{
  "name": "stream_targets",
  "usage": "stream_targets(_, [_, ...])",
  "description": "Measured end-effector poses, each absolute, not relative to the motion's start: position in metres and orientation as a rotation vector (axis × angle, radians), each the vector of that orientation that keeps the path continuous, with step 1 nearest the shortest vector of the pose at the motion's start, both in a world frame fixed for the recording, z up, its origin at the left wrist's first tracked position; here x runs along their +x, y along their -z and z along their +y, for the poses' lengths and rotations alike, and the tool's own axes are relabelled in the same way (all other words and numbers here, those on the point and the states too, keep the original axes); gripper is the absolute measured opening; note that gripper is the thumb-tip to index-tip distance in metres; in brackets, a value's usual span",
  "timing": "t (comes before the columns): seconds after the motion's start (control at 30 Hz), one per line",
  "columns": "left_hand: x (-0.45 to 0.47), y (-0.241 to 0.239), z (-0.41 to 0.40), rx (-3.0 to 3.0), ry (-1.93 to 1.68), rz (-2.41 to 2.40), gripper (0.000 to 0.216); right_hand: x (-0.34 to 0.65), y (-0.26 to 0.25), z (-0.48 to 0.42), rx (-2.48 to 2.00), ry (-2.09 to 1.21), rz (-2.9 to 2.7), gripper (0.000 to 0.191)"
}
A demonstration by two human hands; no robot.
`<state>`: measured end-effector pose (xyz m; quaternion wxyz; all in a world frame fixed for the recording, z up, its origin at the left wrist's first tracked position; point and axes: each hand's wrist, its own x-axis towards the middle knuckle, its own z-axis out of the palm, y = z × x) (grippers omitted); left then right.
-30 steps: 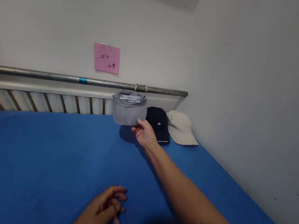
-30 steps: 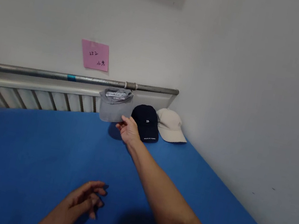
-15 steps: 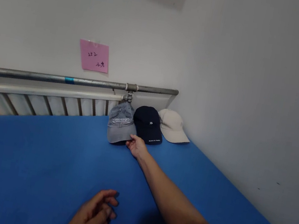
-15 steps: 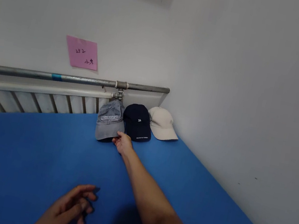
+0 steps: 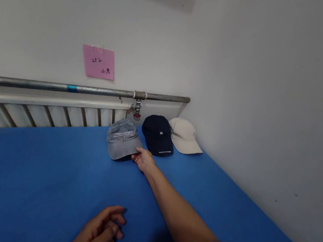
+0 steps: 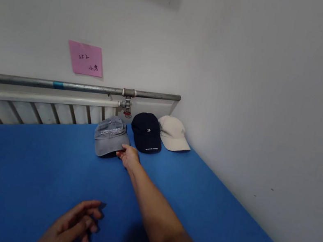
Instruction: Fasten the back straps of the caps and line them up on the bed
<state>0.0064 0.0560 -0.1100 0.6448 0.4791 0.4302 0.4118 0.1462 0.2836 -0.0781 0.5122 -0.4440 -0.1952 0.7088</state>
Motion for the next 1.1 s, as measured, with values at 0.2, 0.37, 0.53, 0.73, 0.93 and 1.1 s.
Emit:
stream_targets(0.2, [0.007, 0.102, 0.056, 1.093, -0.934, 0.977, 0.054, 0.144, 0.073, 0.276, -1.051, -1.6, -0.402, 0.033])
stream_targets(0.37, [0.008, 0.092, 0.059, 1.081, -0.889, 0.981, 0.062, 0.143, 0.071, 0.275, -1.07, -1.582, -0.372, 0.028])
stream_targets(0.53, [0.01, 0.089, 0.059, 1.088, -0.898, 0.979, 0.063, 0.149, 0.069, 0.271, -1.077, -1.533, -0.391, 0.025])
stream_targets(0.73, [0.01, 0.089, 0.058, 1.104, -0.896, 0.99, 0.066, 0.168, 0.068, 0.247, -1.086, -1.453, -0.469, 0.011])
stream_targets(0.93, [0.008, 0.085, 0.057, 1.104, -0.89, 1.0, 0.061, 0.178, 0.074, 0.203, -1.094, -1.372, -0.618, 0.017])
stream_targets(1.1, [0.008, 0.075, 0.056, 1.107, -0.885, 1.033, 0.057, 0.171, 0.074, 0.183, -1.099, -1.438, -0.724, 0.016])
